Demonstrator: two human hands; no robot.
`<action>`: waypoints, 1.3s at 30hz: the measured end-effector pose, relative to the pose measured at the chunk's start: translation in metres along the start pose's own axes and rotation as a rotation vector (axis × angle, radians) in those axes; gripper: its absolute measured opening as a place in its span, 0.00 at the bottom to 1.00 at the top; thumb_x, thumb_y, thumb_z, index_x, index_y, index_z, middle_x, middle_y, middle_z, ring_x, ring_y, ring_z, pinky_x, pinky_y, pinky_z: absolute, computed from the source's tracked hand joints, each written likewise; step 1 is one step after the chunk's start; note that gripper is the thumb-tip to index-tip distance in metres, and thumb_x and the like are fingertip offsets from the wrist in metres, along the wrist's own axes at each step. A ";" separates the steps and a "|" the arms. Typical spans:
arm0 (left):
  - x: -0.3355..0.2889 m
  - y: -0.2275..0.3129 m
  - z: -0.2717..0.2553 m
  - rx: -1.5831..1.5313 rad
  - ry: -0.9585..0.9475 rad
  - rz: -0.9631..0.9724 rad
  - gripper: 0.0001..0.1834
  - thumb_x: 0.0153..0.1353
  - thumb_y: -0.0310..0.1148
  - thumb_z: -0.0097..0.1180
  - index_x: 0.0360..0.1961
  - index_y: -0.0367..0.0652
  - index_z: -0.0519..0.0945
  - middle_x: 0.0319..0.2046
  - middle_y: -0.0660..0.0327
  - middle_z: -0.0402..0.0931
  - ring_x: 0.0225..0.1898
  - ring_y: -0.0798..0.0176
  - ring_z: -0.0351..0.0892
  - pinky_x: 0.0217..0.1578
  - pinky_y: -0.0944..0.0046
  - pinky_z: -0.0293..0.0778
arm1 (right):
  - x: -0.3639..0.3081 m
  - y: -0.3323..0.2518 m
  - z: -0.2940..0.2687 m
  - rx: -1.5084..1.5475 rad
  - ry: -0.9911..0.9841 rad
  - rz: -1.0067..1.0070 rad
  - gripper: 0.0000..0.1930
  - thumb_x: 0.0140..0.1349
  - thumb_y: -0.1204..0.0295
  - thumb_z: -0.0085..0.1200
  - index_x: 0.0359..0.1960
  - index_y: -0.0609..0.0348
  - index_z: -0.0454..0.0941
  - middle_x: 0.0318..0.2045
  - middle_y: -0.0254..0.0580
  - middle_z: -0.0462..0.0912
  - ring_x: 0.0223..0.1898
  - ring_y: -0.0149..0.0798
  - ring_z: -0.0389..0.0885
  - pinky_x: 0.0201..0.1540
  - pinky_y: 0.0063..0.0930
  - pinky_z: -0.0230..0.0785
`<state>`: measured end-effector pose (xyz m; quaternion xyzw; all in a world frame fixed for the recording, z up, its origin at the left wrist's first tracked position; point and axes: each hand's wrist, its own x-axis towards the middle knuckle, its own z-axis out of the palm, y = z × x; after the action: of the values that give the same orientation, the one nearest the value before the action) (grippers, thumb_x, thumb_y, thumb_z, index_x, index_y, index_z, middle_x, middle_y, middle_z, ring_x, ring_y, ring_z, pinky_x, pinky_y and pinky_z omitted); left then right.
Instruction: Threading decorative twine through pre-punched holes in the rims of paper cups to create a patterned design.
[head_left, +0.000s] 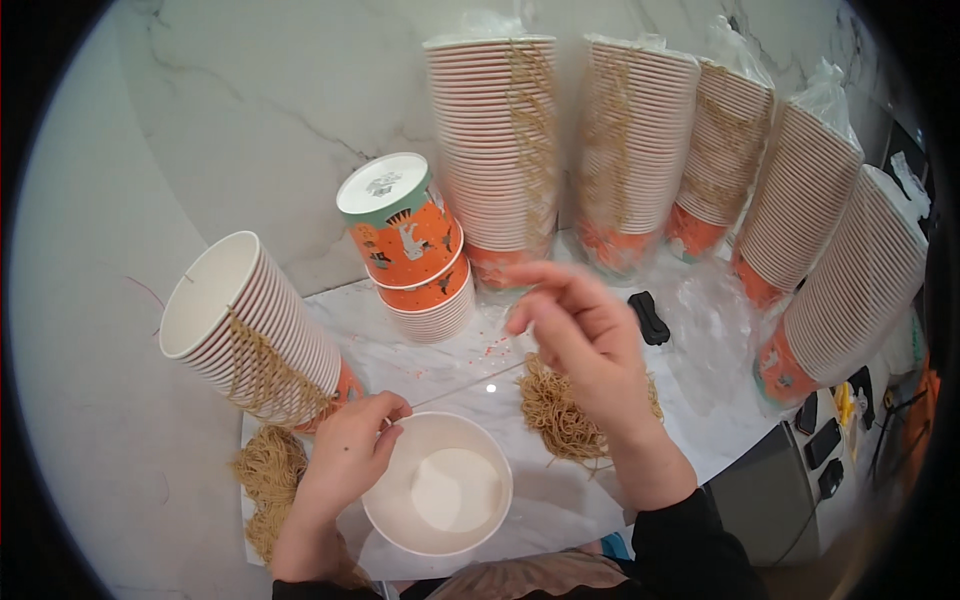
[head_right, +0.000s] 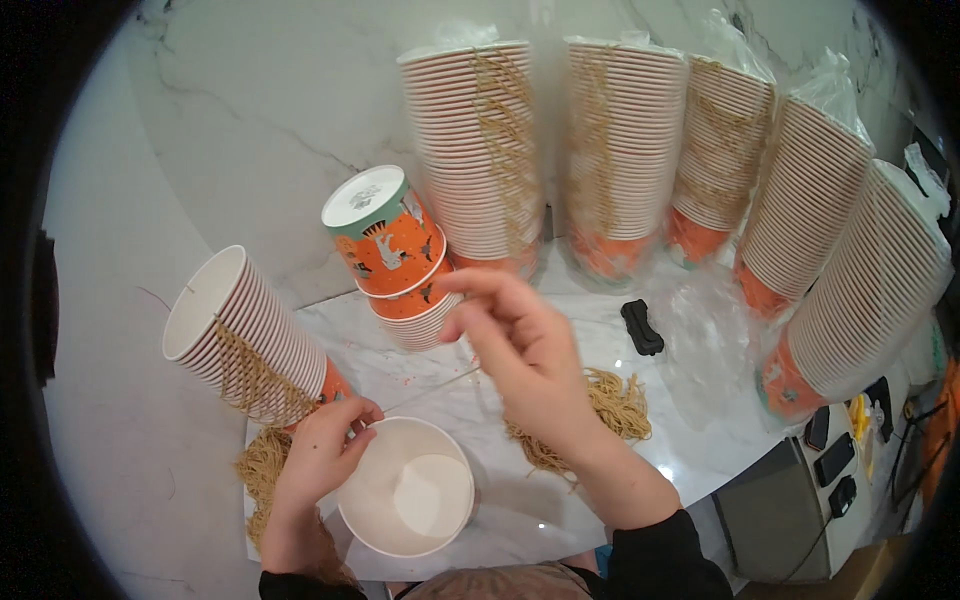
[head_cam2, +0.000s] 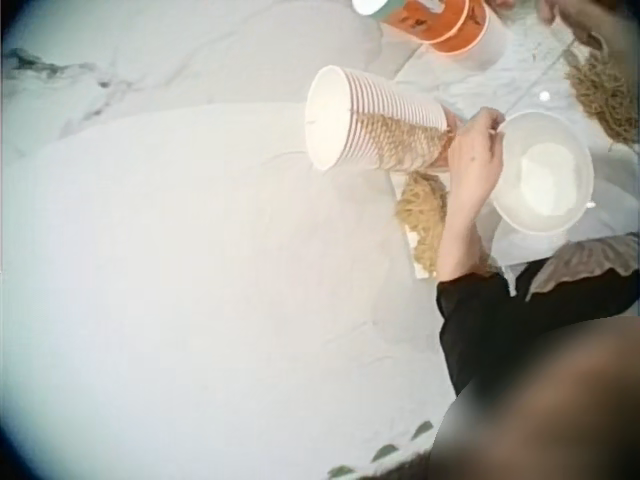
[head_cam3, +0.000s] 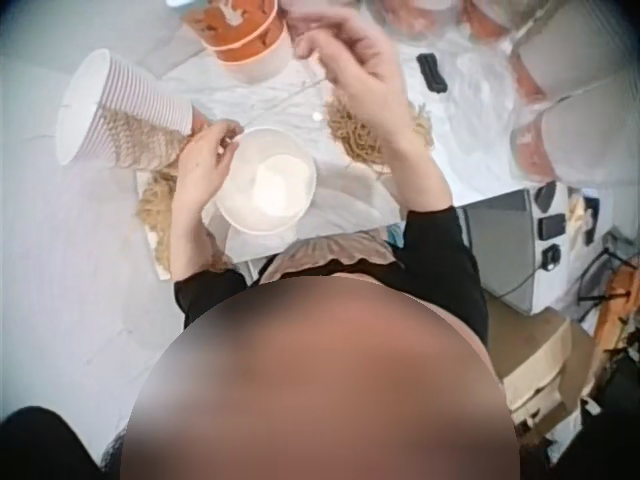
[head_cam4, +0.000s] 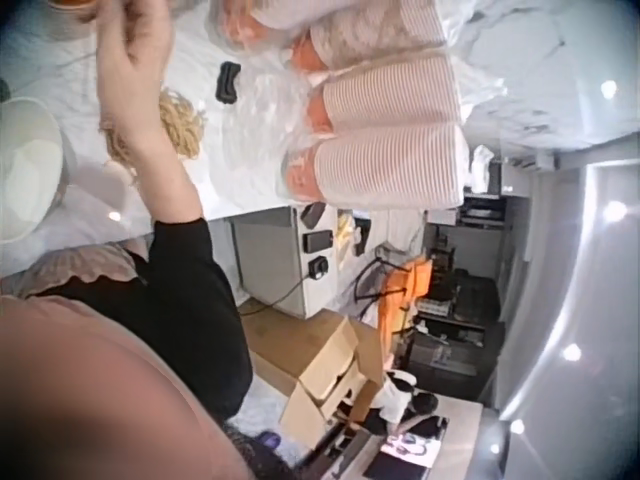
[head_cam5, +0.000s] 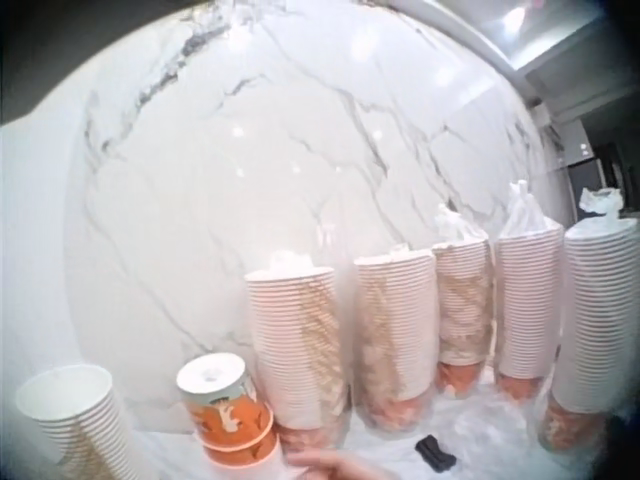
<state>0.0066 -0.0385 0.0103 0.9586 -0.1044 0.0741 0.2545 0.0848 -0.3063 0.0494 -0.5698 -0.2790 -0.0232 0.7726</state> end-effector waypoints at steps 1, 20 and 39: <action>0.002 0.002 -0.003 0.005 0.004 -0.001 0.10 0.59 0.22 0.63 0.42 0.38 0.82 0.34 0.56 0.83 0.33 0.59 0.84 0.32 0.60 0.77 | -0.001 -0.004 -0.001 -0.008 0.069 -0.025 0.15 0.76 0.77 0.46 0.62 0.62 0.75 0.38 0.33 0.83 0.31 0.17 0.71 0.34 0.13 0.64; 0.007 -0.026 -0.025 0.059 0.009 -0.014 0.10 0.57 0.25 0.64 0.41 0.41 0.83 0.33 0.52 0.85 0.35 0.46 0.86 0.36 0.53 0.79 | 0.013 0.012 -0.025 0.221 0.277 -0.203 0.10 0.75 0.76 0.52 0.54 0.65 0.78 0.39 0.41 0.86 0.25 0.19 0.70 0.24 0.16 0.63; 0.016 -0.033 -0.009 0.082 0.118 0.046 0.10 0.60 0.25 0.63 0.43 0.39 0.81 0.44 0.50 0.84 0.44 0.48 0.84 0.39 0.55 0.78 | -0.001 0.003 -0.005 -0.465 0.147 -0.162 0.13 0.68 0.83 0.56 0.52 0.62 0.83 0.36 0.31 0.87 0.28 0.13 0.70 0.31 0.10 0.59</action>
<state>0.0296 -0.0086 0.0055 0.9595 -0.1079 0.1404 0.2192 0.0869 -0.3097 0.0455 -0.7047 -0.2539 -0.1902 0.6346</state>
